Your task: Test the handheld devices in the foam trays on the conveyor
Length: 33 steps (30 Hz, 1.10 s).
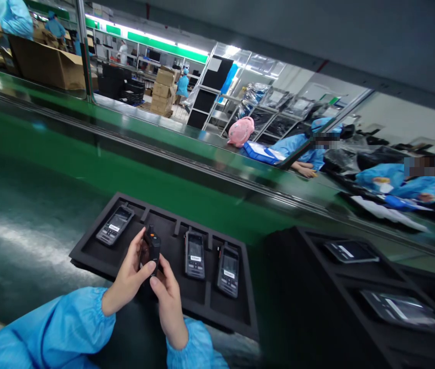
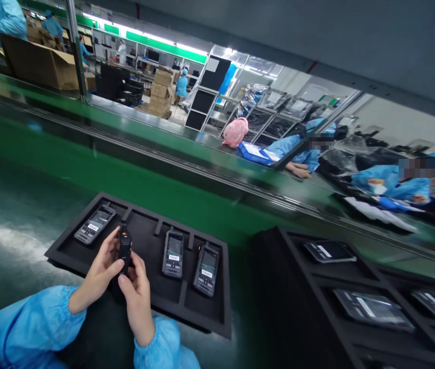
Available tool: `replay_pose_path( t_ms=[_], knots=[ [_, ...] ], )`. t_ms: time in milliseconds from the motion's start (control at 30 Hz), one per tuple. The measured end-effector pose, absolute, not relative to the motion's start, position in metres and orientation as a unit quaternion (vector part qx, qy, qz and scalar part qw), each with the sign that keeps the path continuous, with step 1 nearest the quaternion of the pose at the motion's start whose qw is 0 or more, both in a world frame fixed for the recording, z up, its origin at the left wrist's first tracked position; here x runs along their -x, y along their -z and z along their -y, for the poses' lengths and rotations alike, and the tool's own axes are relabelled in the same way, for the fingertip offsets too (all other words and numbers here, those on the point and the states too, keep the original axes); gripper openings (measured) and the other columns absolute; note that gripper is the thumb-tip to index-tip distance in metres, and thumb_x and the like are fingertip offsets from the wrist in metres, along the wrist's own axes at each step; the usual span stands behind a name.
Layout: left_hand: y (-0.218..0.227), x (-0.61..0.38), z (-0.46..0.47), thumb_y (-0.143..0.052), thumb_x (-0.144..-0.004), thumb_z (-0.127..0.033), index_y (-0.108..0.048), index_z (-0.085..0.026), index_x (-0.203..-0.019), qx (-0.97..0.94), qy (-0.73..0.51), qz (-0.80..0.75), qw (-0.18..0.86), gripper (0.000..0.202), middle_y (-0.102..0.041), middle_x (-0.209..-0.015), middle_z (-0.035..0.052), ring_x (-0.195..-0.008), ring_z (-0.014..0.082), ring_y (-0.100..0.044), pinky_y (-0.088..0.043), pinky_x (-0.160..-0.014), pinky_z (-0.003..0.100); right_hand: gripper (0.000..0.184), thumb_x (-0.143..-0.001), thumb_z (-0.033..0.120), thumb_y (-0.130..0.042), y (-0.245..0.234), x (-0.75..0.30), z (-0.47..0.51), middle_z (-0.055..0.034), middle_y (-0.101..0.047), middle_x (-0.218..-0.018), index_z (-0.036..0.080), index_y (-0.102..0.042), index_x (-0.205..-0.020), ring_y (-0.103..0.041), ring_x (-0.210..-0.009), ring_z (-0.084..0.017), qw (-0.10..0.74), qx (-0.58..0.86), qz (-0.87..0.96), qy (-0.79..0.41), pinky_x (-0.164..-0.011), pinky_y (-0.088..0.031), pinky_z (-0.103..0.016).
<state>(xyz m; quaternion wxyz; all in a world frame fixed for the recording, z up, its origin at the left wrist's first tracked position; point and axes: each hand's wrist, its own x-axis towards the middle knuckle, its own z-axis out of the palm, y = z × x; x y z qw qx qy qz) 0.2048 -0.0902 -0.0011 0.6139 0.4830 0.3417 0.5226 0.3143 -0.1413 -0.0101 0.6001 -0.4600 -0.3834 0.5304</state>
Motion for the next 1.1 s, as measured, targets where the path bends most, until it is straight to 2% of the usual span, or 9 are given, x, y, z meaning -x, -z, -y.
replay_pose_path(
  t_ms=[100, 200, 333, 467, 667, 967, 1100],
  knots=[
    [0.0, -0.205, 0.091, -0.068, -0.083, -0.04, -0.03, -0.026, -0.149, -0.472, -0.526, -0.343, 0.619, 0.077, -0.047, -0.146, 0.0109, -0.136, 0.0277, -0.044, -0.036, -0.114, 0.04, 0.058, -0.078, 0.05, -0.072, 0.008, -0.315, 0.142, -0.0039, -0.059, -0.139, 0.031, -0.059, -0.131, -0.054, -0.13, -0.026, 0.596, 0.446, 0.374, -0.552, -0.113, -0.041, -0.048],
    [-0.003, -0.205, 0.089, -0.069, -0.082, -0.044, -0.029, -0.026, -0.149, -0.435, -0.517, -0.342, 0.653, 0.08, -0.05, -0.144, 0.0117, -0.131, 0.0295, -0.05, -0.042, -0.11, 0.042, 0.062, -0.076, 0.051, -0.074, 0.005, -0.318, 0.142, -0.0019, -0.055, -0.144, 0.033, -0.057, -0.132, -0.049, -0.135, -0.026, 0.585, 0.423, 0.383, -0.576, -0.116, -0.037, -0.047],
    [-0.007, -0.201, 0.084, -0.068, -0.081, -0.049, -0.031, -0.025, -0.148, -0.396, -0.492, -0.36, 0.686, 0.081, -0.052, -0.141, 0.0113, -0.128, 0.0298, -0.053, -0.042, -0.109, 0.041, 0.073, -0.069, 0.047, -0.081, 0.003, -0.319, 0.14, -0.0046, -0.055, -0.143, 0.03, -0.054, -0.136, -0.054, -0.129, -0.027, 0.579, 0.406, 0.376, -0.599, -0.108, -0.046, -0.045],
    [-0.005, -0.19, 0.077, -0.072, -0.076, -0.051, -0.026, -0.023, -0.151, -0.425, -0.424, -0.326, 0.73, 0.093, -0.054, -0.135, 0.0135, -0.122, 0.0315, -0.055, -0.044, -0.103, 0.042, 0.068, -0.071, 0.044, -0.08, 0.002, -0.319, 0.139, -0.0065, -0.065, -0.132, 0.028, -0.057, -0.133, -0.061, -0.12, -0.026, 0.606, 0.409, 0.365, -0.577, -0.102, -0.051, -0.043],
    [0.002, -0.181, 0.073, -0.075, -0.075, -0.044, -0.018, -0.028, -0.154, -0.481, -0.397, -0.262, 0.737, 0.098, -0.053, -0.131, 0.0127, -0.123, 0.0312, -0.051, -0.041, -0.104, 0.045, 0.066, -0.074, 0.04, -0.079, 0.001, -0.32, 0.139, -0.0071, -0.064, -0.133, 0.03, -0.056, -0.135, -0.063, -0.117, -0.025, 0.608, 0.406, 0.384, -0.564, -0.097, -0.054, -0.041],
    [0.001, -0.181, 0.073, -0.079, -0.071, -0.044, -0.015, -0.027, -0.154, -0.482, -0.387, -0.273, 0.737, 0.105, -0.052, -0.13, 0.0157, -0.121, 0.0319, -0.053, -0.046, -0.099, 0.044, 0.068, -0.074, 0.042, -0.078, 0.003, -0.32, 0.14, -0.0078, -0.065, -0.131, 0.026, -0.055, -0.135, -0.064, -0.116, -0.026, 0.592, 0.422, 0.399, -0.559, -0.096, -0.055, -0.042],
    [-0.002, -0.18, 0.074, -0.08, -0.071, -0.04, -0.011, -0.031, -0.154, -0.5, -0.381, -0.28, 0.725, 0.108, -0.048, -0.135, 0.0161, -0.119, 0.0303, -0.055, -0.048, -0.098, 0.045, 0.07, -0.073, 0.04, -0.079, 0.001, -0.32, 0.14, -0.0075, -0.063, -0.134, 0.026, -0.054, -0.136, -0.063, -0.118, -0.026, 0.593, 0.411, 0.402, -0.563, -0.101, -0.053, -0.044]
  ],
)
